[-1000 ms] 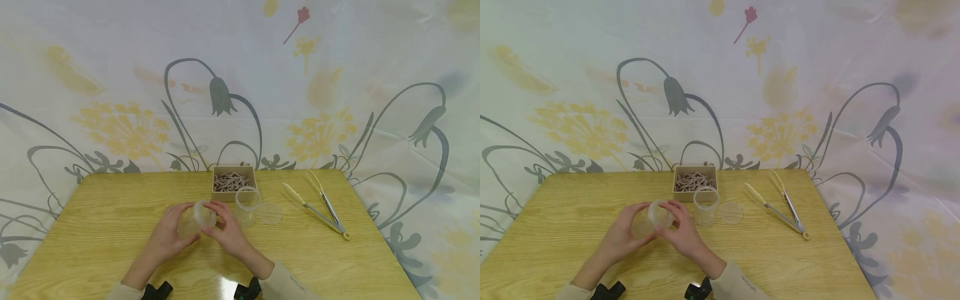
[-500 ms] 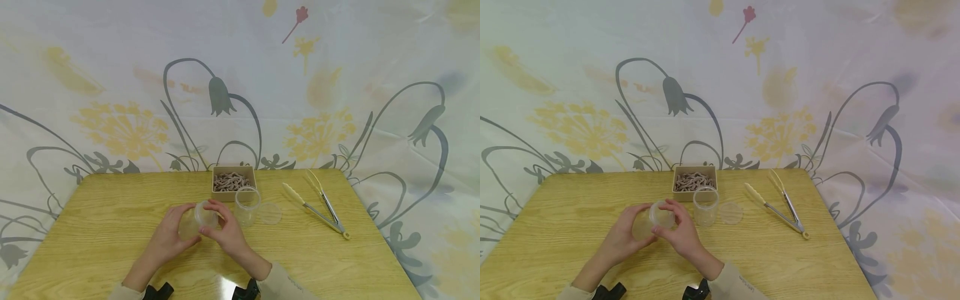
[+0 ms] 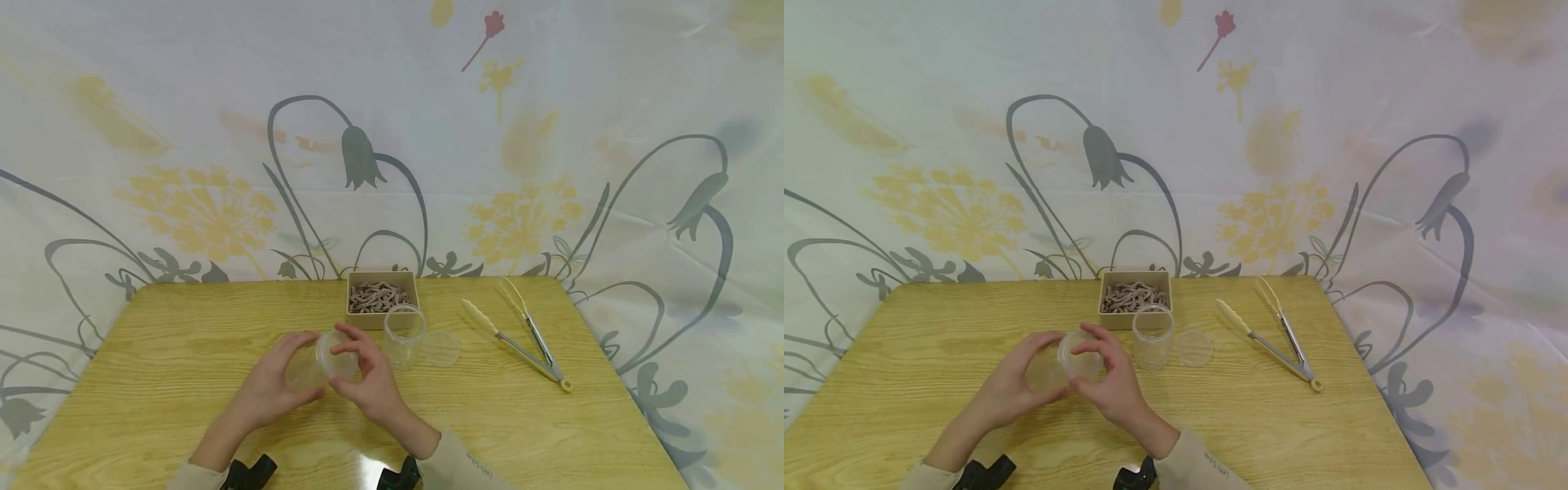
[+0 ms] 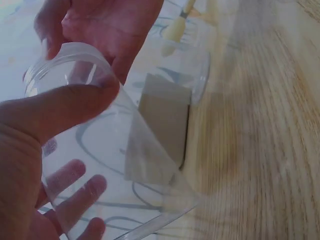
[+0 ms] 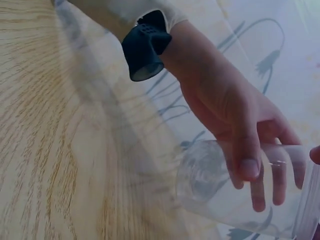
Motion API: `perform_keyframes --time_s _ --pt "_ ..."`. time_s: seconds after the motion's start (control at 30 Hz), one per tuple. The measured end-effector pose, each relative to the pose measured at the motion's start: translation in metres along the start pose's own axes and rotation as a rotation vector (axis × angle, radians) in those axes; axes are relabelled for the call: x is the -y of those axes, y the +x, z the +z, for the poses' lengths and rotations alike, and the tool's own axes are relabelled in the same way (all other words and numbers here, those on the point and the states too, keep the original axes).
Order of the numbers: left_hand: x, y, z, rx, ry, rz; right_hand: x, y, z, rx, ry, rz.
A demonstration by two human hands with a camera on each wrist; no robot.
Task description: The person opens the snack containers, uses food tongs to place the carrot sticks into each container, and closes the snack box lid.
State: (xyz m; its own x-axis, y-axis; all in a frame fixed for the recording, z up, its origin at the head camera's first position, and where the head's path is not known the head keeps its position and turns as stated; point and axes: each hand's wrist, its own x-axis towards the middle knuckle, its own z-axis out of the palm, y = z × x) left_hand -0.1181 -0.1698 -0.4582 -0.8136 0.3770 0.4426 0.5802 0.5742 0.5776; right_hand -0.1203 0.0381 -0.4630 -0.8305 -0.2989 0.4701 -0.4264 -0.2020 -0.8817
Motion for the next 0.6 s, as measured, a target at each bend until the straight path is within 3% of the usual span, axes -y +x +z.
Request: perform_keyframes --time_s 0.13,0.3,0.6 --pt "0.001 -0.001 -0.002 0.033 -0.076 -0.036 -0.001 0.000 -0.002 0.038 0.008 -0.019" --pt "0.001 -0.001 -0.003 0.043 -0.092 -0.061 -0.001 0.000 -0.005 0.055 -0.016 -0.024" --pt "0.012 -0.004 -0.010 -0.036 -0.057 -0.128 -0.007 -0.002 -0.011 -0.010 -0.068 0.045"
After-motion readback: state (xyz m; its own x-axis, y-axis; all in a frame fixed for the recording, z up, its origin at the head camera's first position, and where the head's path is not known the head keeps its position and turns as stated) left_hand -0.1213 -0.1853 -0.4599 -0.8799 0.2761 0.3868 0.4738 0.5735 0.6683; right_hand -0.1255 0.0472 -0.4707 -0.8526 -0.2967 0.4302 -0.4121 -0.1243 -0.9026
